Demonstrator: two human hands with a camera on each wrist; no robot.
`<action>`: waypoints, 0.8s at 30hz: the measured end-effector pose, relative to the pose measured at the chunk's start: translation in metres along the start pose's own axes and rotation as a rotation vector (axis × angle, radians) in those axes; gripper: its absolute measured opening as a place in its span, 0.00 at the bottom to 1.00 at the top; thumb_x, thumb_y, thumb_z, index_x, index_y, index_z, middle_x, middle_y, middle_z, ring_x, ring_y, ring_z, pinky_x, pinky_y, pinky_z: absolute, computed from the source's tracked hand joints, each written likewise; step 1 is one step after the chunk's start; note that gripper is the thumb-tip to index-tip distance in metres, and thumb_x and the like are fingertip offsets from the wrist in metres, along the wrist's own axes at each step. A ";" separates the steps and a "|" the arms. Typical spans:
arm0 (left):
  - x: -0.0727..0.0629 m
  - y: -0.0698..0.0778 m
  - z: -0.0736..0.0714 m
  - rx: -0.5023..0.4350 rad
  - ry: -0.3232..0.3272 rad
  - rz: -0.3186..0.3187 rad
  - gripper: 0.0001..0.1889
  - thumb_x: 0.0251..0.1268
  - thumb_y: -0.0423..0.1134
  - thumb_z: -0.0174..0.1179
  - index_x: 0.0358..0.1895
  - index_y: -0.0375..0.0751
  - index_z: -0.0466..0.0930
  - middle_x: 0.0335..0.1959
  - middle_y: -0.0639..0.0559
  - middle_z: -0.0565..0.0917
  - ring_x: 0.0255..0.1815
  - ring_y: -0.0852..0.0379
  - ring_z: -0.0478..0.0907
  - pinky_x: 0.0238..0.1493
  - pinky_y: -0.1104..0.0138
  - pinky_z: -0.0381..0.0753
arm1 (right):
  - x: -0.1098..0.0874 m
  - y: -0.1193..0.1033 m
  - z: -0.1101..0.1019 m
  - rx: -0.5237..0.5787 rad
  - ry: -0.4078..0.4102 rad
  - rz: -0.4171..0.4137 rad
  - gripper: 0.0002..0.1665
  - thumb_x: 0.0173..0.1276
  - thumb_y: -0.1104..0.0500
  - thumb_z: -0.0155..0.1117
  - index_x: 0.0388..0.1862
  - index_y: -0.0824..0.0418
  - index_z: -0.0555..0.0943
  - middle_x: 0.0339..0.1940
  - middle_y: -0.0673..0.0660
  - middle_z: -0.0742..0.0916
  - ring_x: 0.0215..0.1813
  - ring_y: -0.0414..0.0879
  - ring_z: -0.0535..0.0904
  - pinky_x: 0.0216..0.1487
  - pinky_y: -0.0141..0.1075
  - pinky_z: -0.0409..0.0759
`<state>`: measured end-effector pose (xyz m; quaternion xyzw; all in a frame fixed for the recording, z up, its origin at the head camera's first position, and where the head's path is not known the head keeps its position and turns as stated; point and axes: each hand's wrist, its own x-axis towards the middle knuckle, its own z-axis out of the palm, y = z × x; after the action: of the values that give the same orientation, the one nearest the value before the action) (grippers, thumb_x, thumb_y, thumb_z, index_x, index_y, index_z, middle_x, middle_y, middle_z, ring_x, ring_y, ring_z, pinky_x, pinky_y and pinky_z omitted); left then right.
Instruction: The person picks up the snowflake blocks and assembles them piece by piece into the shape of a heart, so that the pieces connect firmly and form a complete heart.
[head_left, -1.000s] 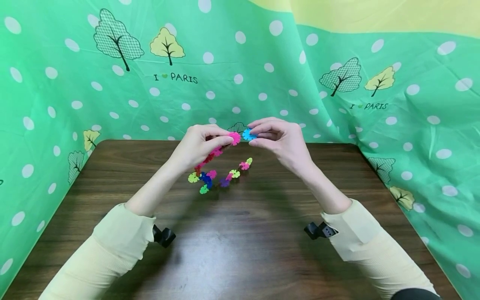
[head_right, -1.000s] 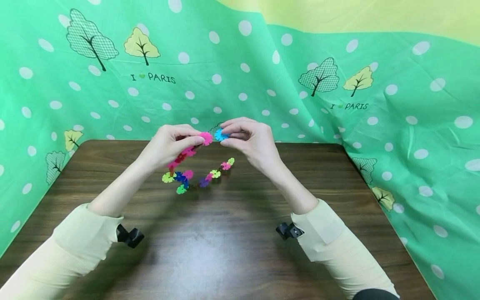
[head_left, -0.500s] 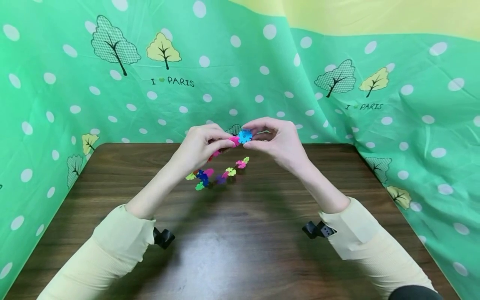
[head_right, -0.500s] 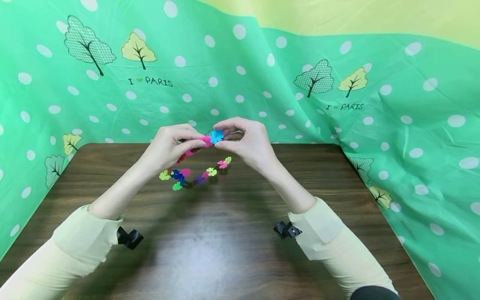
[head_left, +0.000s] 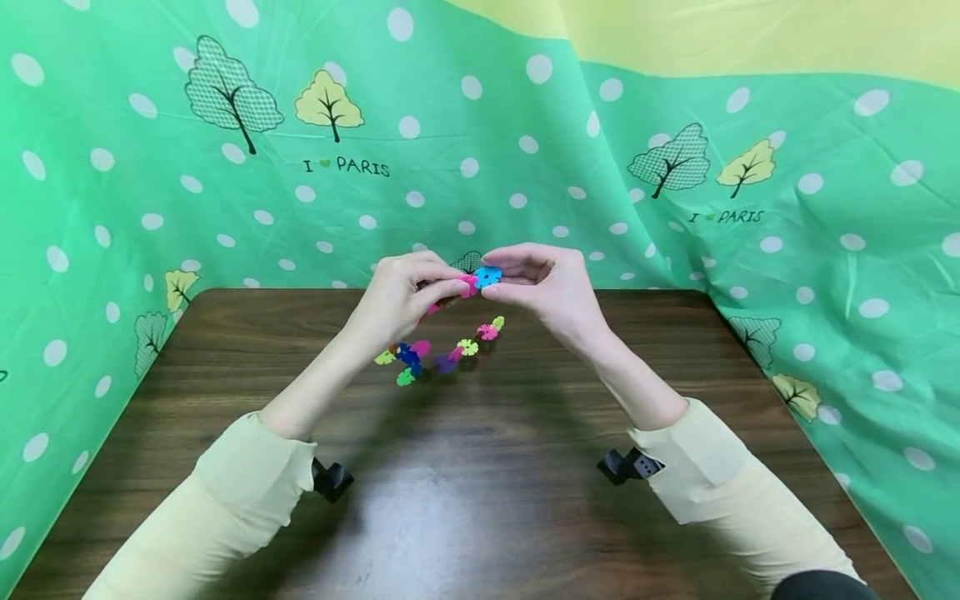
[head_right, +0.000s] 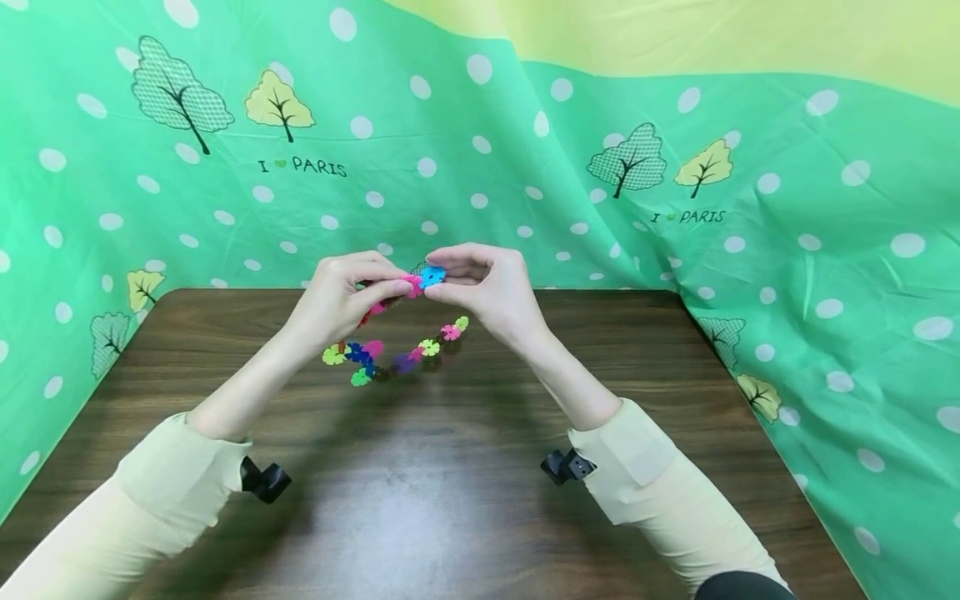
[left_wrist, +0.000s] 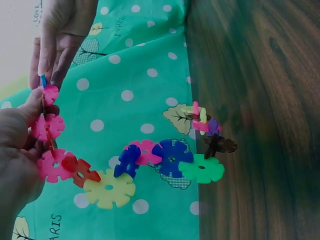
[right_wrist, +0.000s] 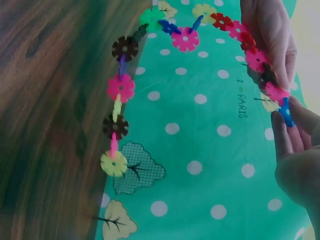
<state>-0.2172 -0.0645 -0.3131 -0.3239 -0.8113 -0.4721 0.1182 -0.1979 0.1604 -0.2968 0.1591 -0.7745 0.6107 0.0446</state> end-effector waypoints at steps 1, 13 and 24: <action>0.000 -0.001 0.001 -0.006 0.004 -0.001 0.05 0.66 0.38 0.70 0.41 0.44 0.93 0.35 0.51 0.90 0.36 0.59 0.77 0.31 0.71 0.75 | 0.000 0.001 0.000 0.002 0.005 0.004 0.23 0.58 0.64 0.81 0.53 0.64 0.88 0.44 0.52 0.93 0.44 0.42 0.91 0.50 0.33 0.88; 0.002 0.000 0.001 -0.105 0.028 -0.157 0.07 0.69 0.44 0.69 0.43 0.50 0.93 0.31 0.51 0.84 0.26 0.52 0.74 0.24 0.67 0.73 | 0.003 0.014 -0.006 0.045 0.012 -0.092 0.30 0.65 0.62 0.76 0.66 0.59 0.80 0.60 0.57 0.88 0.60 0.48 0.86 0.61 0.33 0.84; 0.003 0.001 -0.012 -0.281 0.116 -0.239 0.10 0.71 0.44 0.67 0.46 0.45 0.92 0.27 0.51 0.80 0.16 0.53 0.68 0.14 0.66 0.65 | -0.004 0.068 -0.037 -0.067 0.167 0.045 0.26 0.71 0.53 0.71 0.65 0.57 0.81 0.62 0.54 0.87 0.63 0.39 0.82 0.64 0.28 0.79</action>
<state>-0.2201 -0.0726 -0.3047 -0.2107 -0.7619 -0.6093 0.0613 -0.2195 0.2102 -0.3517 0.0888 -0.7915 0.5962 0.1007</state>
